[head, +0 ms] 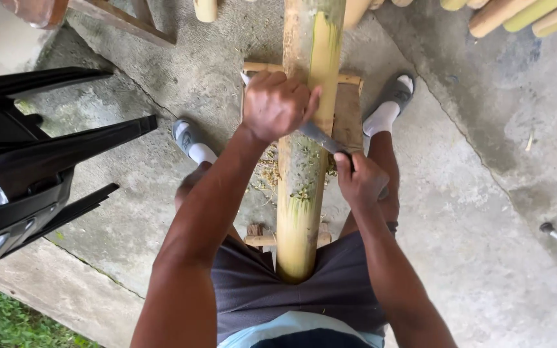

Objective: Scraping the outer green layer of a bamboo pole using a knife.

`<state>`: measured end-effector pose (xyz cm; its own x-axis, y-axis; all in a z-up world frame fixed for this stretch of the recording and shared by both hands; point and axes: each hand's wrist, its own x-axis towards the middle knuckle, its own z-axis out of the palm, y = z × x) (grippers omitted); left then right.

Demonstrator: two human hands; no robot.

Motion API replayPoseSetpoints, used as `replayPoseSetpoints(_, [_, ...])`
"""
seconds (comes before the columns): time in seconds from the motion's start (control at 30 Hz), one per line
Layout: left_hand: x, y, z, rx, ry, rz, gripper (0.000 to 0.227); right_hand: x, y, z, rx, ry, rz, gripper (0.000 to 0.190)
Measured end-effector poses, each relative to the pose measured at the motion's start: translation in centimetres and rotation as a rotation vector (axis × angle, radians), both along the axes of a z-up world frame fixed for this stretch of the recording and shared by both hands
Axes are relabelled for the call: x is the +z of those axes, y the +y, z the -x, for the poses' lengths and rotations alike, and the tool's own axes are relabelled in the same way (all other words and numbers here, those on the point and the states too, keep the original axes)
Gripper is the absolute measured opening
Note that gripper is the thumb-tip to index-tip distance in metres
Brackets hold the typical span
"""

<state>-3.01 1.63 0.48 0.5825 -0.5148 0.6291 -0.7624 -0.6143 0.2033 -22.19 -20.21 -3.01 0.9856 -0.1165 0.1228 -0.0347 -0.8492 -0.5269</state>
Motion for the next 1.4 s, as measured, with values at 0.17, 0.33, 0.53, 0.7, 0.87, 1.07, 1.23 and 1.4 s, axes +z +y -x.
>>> replayPoseSetpoints(0.17, [-1.7, -0.1, -2.1, 0.120, -0.250, 0.111, 0.056, 0.0, -0.9, -4.4, 0.019, 0.031, 0.097, 0.055])
replayPoseSetpoints(0.33, [-0.8, 0.6, 0.4, 0.103, 0.061, 0.025, 0.056, 0.4, -0.7, -0.9, 0.058, -0.009, 0.112, 0.050])
replayPoseSetpoints(0.53, [-1.5, 0.7, -1.5, 0.116, 0.051, 0.059, 0.052, -0.5, -1.5, -3.9, 0.085, 0.044, 0.137, 0.049])
replayPoseSetpoints(0.7, [-0.9, 1.5, 0.2, 0.206, -0.143, 0.083, 0.054, 2.3, -0.5, -2.4, 0.102, -0.017, 0.173, 0.053])
replayPoseSetpoints(0.87, [-2.2, 1.3, -1.7, 0.117, 0.044, 0.146, 0.054, 2.8, -0.6, -6.3, 0.126, -0.038, 0.226, 0.057])
replayPoseSetpoints(1.07, [-2.8, 2.1, 1.4, 0.150, 0.100, 0.194, 0.054, 4.2, -0.4, -3.6, 0.164, -0.016, 0.251, 0.053])
replayPoseSetpoints(1.23, [-3.8, 2.5, -1.7, 0.166, 0.012, 0.164, 0.057, 3.1, -0.3, -7.0, 0.174, -0.016, 0.277, 0.050])
replayPoseSetpoints(1.4, [-3.2, 2.6, 1.2, 0.207, -0.112, 0.139, 0.051, 3.9, 0.2, -2.7, 0.145, -0.012, 0.222, 0.048])
